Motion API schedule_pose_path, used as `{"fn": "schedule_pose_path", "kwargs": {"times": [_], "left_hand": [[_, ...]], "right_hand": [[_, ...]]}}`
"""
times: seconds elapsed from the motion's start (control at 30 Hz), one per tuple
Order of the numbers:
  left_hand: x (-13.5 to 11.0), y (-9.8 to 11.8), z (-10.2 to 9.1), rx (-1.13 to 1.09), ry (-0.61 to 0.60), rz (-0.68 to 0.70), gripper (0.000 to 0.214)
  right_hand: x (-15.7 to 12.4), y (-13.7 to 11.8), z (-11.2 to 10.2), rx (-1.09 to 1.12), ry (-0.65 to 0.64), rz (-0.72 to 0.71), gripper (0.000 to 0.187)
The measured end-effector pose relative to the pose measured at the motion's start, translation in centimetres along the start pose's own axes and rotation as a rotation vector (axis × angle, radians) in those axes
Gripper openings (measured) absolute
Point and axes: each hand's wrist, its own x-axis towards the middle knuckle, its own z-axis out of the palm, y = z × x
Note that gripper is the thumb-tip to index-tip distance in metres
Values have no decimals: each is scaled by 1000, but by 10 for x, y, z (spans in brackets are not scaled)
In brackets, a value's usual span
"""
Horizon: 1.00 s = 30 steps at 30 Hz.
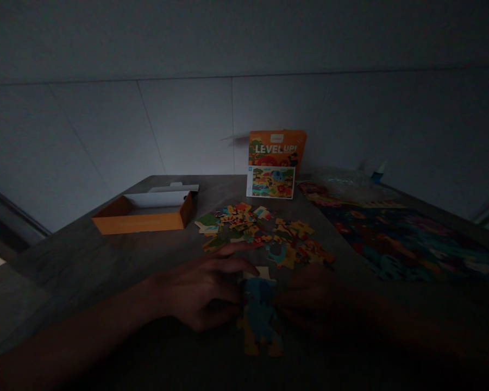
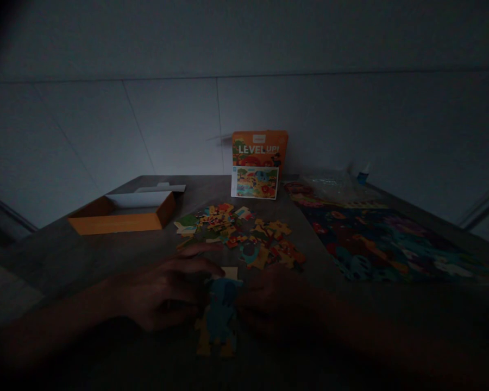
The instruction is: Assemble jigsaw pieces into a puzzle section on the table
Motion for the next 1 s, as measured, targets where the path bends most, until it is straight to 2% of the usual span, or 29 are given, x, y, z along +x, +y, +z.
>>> {"fn": "schedule_pose_path", "kwargs": {"times": [0.43,0.57,0.7,0.83,1.0], "left_hand": [[3,1,0,55,17,8,19],[0,1,-7,112,-15,13,21],[-22,-10,-22,239,-16,-118,32],[-44,-24,-35,254,-36,-328,75],[-47,-28,-34,204,-185,-436,79]], "right_hand": [[3,-2,-2,18,-33,33,27],[2,0,1,-5,-36,16,27],[-1,-1,3,-36,-14,-4,25],[-3,-4,2,-53,91,-60,23],[-4,-2,2,-47,186,-68,20]]}}
